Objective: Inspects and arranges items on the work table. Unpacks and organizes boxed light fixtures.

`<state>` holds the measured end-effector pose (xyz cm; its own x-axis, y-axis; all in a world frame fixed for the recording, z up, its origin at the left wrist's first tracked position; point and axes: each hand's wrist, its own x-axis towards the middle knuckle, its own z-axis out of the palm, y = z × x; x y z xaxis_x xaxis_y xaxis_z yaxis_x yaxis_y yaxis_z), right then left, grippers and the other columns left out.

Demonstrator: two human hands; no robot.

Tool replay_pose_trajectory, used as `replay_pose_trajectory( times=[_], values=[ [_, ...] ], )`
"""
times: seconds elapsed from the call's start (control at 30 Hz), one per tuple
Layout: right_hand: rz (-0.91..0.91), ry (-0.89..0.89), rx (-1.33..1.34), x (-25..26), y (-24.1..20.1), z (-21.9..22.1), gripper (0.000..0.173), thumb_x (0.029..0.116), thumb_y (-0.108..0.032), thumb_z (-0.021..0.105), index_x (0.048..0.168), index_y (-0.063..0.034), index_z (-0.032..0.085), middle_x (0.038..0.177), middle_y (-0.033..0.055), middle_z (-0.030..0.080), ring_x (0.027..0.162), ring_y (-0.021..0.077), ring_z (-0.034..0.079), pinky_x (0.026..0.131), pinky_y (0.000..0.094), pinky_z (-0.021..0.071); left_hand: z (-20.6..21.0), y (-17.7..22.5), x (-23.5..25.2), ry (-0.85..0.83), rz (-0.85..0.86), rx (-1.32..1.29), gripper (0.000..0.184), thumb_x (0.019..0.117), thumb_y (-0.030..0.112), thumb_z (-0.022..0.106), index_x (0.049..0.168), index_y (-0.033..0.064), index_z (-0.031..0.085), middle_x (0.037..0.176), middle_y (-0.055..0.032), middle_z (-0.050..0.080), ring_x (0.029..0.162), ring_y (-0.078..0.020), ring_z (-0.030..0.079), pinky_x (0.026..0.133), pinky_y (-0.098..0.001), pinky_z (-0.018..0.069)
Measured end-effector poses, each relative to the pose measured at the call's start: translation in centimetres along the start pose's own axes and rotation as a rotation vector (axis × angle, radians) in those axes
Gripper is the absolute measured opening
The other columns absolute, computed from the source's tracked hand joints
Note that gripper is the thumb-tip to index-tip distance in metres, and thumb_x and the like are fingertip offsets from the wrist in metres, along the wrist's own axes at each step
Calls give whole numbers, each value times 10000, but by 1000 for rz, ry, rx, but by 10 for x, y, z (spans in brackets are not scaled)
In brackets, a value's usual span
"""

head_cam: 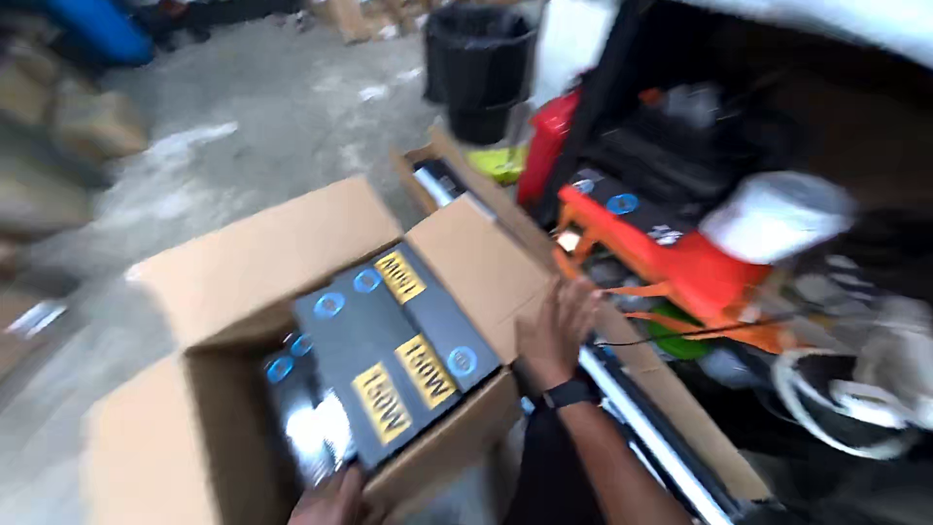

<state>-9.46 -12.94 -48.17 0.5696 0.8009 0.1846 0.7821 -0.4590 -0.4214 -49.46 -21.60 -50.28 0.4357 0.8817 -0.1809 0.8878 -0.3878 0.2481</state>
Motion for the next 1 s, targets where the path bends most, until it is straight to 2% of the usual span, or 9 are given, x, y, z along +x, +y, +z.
replay_pose_trajectory(
  times=[0.1,0.23,0.47,0.53,0.6,0.7,0.77,0.9,1.0],
  values=[
    [-97,-358,-32,-5,0,40,1085,876,-826,431,1586,-12,337,1672,234,222,1552,454,152,1238,659,115,19,-13,1,220,57,68,486,776,563,751,886,94,689,775,-114,687,719,-314,706,626,-498,591],
    [66,-701,329,1,10,62,1224,783,-789,638,1630,-25,194,1687,225,172,1566,358,173,1255,569,202,33,-16,4,347,54,123,445,804,574,687,816,130,659,705,-62,648,650,-262,679,577,-448,571],
    [6,-744,303,10,11,62,1223,816,-771,613,1628,6,131,1678,258,153,1564,371,167,1260,543,203,18,-13,5,193,32,49,388,813,496,754,873,125,656,801,-82,686,753,-290,705,638,-477,587],
    [-4,-744,200,17,0,57,1206,835,-765,605,1630,4,126,1685,258,124,1564,414,130,1256,593,160,1,-8,12,44,-101,-109,527,864,637,673,916,113,692,870,-89,713,829,-284,715,697,-500,589],
    [-21,-704,124,19,-20,51,1125,877,-718,599,1626,1,169,1690,253,106,1555,451,119,1237,648,134,-20,-5,26,-87,-365,-450,673,887,707,600,1127,85,690,1060,-112,710,978,-275,695,844,-538,568],
    [-25,-616,77,13,-49,50,989,953,-651,542,1620,-3,206,1687,249,134,1548,460,140,1215,669,151,-30,-18,68,228,-522,-904,595,1023,435,558,1453,28,500,1372,-205,584,1155,-288,641,992,-486,537],
    [-19,-568,61,11,-52,54,964,963,-667,508,1617,-13,235,1685,225,177,1545,439,177,1207,663,178,-23,-35,104,366,-538,-990,609,1034,355,561,1546,64,405,1473,-209,508,1214,-292,608,1017,-473,519],
    [-40,-546,73,10,-43,58,929,974,-673,475,1611,-28,271,1682,207,209,1550,405,193,1216,642,178,-2,-57,144,483,-555,-1272,319,1049,204,577,1313,32,627,1231,-165,668,1074,-242,677,924,-434,573],
    [-38,-524,87,11,-44,58,899,980,-646,491,1601,-26,296,1677,208,224,1548,400,202,1223,632,172,7,-67,144,496,-524,-1352,206,1028,94,575,1187,-1,665,1131,-148,694,953,-218,708,812,-393,617]
  ],
)
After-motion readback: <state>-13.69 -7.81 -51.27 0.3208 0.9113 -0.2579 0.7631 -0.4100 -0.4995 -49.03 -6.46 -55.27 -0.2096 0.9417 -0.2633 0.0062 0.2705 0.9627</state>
